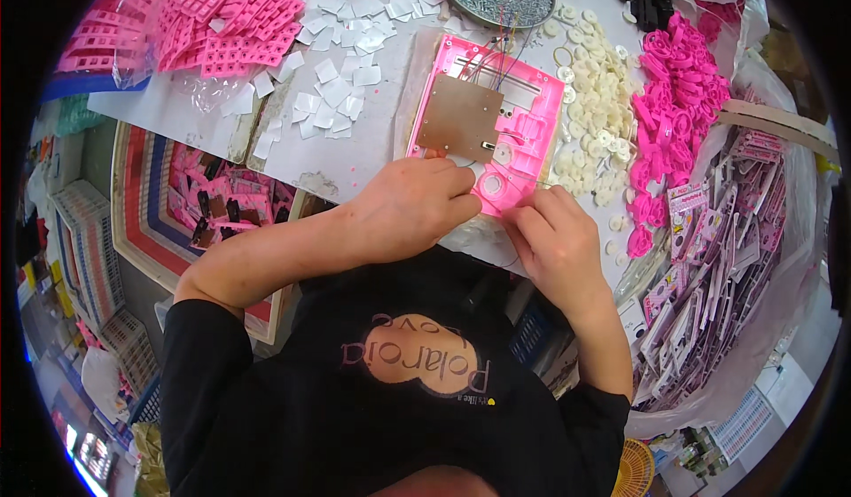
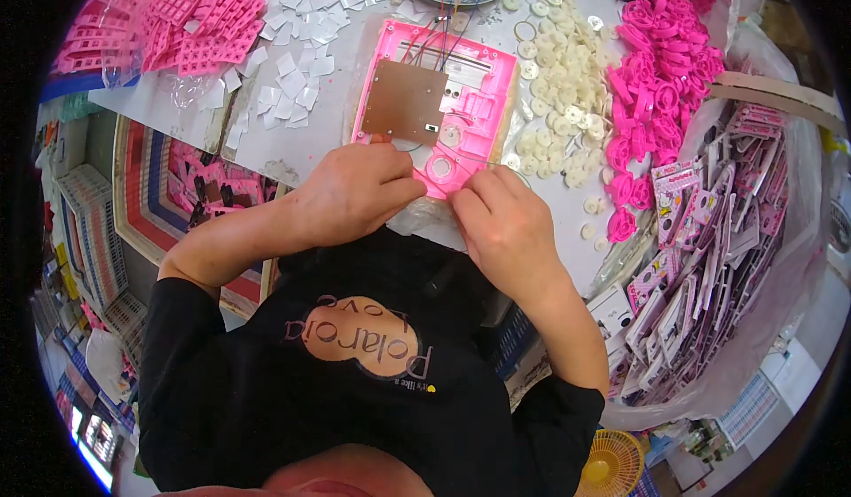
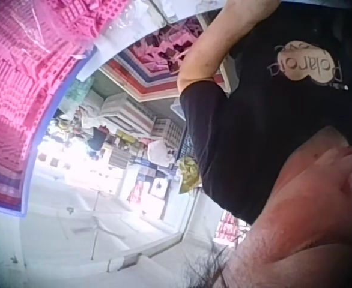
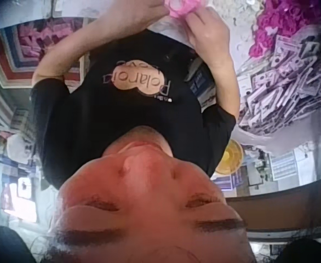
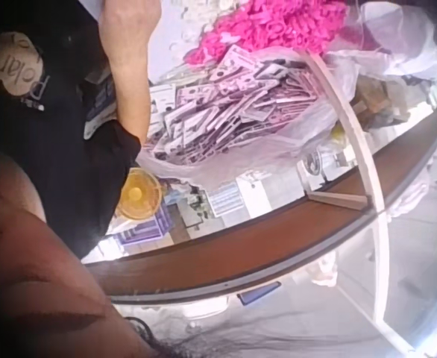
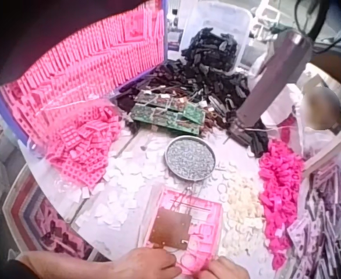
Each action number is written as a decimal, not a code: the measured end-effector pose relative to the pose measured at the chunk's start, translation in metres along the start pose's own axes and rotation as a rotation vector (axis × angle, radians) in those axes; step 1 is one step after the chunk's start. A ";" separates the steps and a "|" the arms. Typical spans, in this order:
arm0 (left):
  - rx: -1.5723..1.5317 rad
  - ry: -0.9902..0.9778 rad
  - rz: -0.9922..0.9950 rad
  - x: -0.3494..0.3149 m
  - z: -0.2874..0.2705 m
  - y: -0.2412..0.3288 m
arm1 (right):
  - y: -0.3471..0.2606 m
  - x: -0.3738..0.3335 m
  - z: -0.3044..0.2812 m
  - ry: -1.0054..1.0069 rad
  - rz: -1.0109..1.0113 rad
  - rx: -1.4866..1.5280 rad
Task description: Assembling the internal electronic and mechanical components of a pink toy piggy bank using a hot glue gun.
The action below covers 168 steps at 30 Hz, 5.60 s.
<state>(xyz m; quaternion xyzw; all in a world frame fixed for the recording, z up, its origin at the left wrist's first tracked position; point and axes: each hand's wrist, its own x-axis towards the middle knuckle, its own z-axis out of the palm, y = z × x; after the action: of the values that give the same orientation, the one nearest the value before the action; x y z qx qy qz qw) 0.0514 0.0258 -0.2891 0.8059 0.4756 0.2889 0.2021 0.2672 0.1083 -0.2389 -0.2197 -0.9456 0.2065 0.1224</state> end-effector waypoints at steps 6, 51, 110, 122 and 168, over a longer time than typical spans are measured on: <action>-0.042 0.020 0.002 0.000 0.000 -0.001 | -0.002 0.001 0.000 0.013 0.000 0.002; 0.160 0.383 -0.223 0.053 -0.058 -0.055 | 0.037 0.112 0.016 0.202 0.570 0.213; 0.162 -0.543 -0.331 0.157 -0.064 -0.052 | 0.050 0.069 0.026 0.318 0.142 0.059; 0.123 -0.519 -0.330 0.149 -0.063 -0.058 | 0.048 0.078 0.016 0.221 0.074 -0.049; -0.171 0.353 -0.164 0.080 -0.040 -0.062 | 0.059 0.096 0.007 0.144 0.403 0.676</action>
<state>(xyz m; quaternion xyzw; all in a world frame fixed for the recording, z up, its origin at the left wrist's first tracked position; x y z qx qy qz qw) 0.0152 0.1277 -0.2749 0.6813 0.5414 0.4473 0.2063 0.2024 0.1988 -0.2580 -0.3621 -0.7513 0.5101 0.2106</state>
